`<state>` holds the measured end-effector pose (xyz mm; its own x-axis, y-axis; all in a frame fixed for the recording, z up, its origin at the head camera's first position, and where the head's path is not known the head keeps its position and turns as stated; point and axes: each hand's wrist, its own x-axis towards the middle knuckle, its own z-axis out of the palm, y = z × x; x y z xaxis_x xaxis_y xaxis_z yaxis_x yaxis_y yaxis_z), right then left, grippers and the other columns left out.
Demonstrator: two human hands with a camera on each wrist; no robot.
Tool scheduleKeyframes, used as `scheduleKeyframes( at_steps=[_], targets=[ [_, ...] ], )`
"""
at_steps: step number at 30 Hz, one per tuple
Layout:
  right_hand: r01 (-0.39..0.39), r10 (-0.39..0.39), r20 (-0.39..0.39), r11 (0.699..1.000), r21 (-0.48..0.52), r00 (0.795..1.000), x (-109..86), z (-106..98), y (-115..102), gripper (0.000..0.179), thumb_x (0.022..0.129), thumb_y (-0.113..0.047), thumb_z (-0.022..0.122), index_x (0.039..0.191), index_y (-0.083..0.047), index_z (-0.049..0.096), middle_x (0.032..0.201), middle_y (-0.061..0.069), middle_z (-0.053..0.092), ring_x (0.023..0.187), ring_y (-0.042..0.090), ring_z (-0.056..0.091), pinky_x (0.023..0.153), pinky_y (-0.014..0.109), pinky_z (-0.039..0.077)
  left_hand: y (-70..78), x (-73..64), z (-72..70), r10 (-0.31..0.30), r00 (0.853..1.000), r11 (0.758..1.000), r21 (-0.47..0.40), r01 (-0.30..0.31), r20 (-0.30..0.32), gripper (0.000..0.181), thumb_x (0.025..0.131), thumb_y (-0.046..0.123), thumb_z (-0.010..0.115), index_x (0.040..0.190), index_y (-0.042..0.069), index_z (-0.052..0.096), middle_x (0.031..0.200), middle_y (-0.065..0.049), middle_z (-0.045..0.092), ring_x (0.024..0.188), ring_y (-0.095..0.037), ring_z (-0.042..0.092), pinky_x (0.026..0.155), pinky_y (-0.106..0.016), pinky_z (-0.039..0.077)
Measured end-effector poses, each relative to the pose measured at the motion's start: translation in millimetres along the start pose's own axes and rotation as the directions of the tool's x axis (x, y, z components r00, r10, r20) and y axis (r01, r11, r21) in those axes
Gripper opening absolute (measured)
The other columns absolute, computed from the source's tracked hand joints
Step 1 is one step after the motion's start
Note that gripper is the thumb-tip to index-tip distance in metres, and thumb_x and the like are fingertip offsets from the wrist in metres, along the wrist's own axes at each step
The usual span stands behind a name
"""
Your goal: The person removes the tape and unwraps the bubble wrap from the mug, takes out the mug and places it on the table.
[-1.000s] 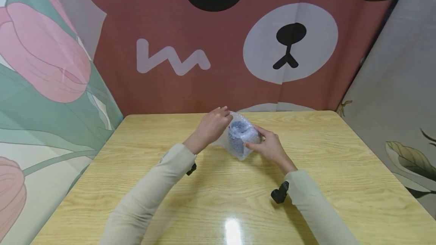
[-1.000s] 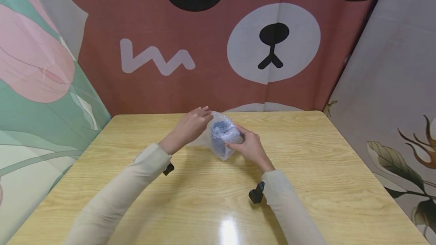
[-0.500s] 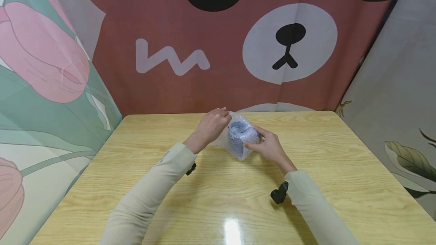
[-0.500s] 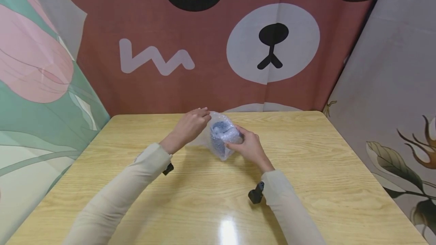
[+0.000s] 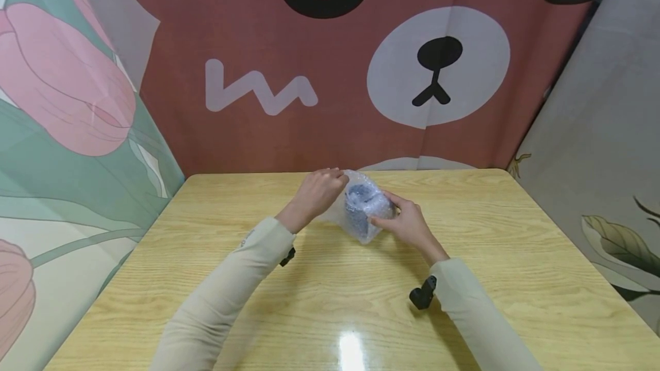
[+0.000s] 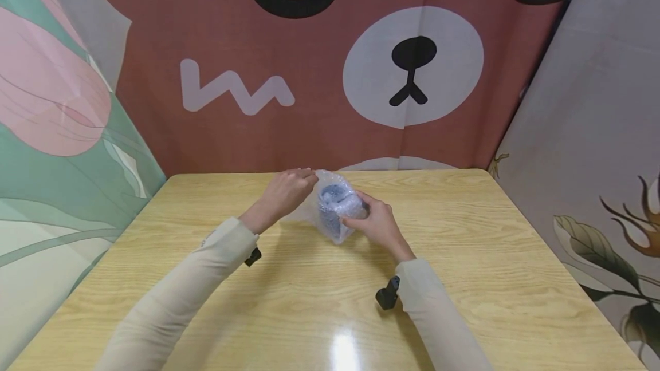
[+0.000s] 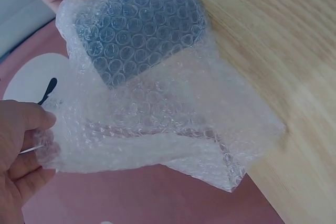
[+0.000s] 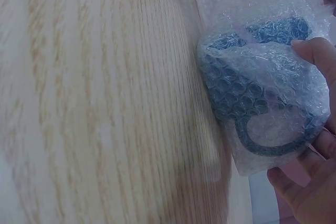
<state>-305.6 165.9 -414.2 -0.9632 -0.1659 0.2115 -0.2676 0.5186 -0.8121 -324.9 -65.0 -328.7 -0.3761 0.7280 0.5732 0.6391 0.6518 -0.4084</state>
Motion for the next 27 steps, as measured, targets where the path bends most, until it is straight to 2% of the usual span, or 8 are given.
scheduleKeyframes(
  at_steps=[9,15,24,27],
  targets=[
    [-0.006,0.006,0.007,1.0,0.004,1.0,-0.2,-0.3,1.4,0.083,0.078,-0.044,0.081,0.146,-0.012,0.045,0.145,0.014,0.044,0.133,0.032,0.039,0.103,0.051,0.037,-0.9,-0.4,-0.8,-0.042,0.999,0.998,-0.046,0.041,-0.018,0.012,0.088,-0.006,0.062,0.081,0.003,0.065,0.079,-0.008,0.068,0.061,-0.021,0.063,0.054,-0.032,0.053],
    [-0.009,0.009,0.005,1.0,0.012,1.0,-0.7,-0.2,1.9,0.082,0.078,-0.043,0.081,0.146,-0.013,0.045,0.145,0.013,0.044,0.134,0.032,0.037,0.103,0.051,0.037,-1.6,-0.7,0.3,-0.122,0.992,0.985,-0.122,0.118,-0.027,0.015,0.087,-0.005,0.061,0.075,0.005,0.06,0.065,-0.004,0.059,0.047,-0.019,0.054,0.039,-0.033,0.045],
    [-0.007,0.007,0.001,1.0,-0.004,1.0,-0.1,-0.5,1.8,0.082,0.078,-0.043,0.081,0.145,-0.012,0.046,0.145,0.013,0.045,0.133,0.032,0.038,0.103,0.051,0.038,-3.6,1.1,-2.6,-0.197,0.98,0.966,-0.176,0.191,-0.019,0.019,0.09,-0.005,0.056,0.074,0.005,0.058,0.056,-0.004,0.051,0.043,-0.018,0.049,0.035,-0.032,0.041],
    [-0.012,0.012,0.0,1.0,-0.003,1.0,-0.5,-0.3,1.6,0.081,0.078,-0.043,0.081,0.145,-0.012,0.047,0.145,0.013,0.045,0.133,0.032,0.039,0.102,0.05,0.038,-5.3,1.5,-2.5,-0.235,0.972,0.95,-0.207,0.232,0.01,0.014,0.093,-0.001,0.059,0.08,0.004,0.064,0.06,-0.005,0.057,0.046,-0.019,0.054,0.039,-0.032,0.044]
  ],
)
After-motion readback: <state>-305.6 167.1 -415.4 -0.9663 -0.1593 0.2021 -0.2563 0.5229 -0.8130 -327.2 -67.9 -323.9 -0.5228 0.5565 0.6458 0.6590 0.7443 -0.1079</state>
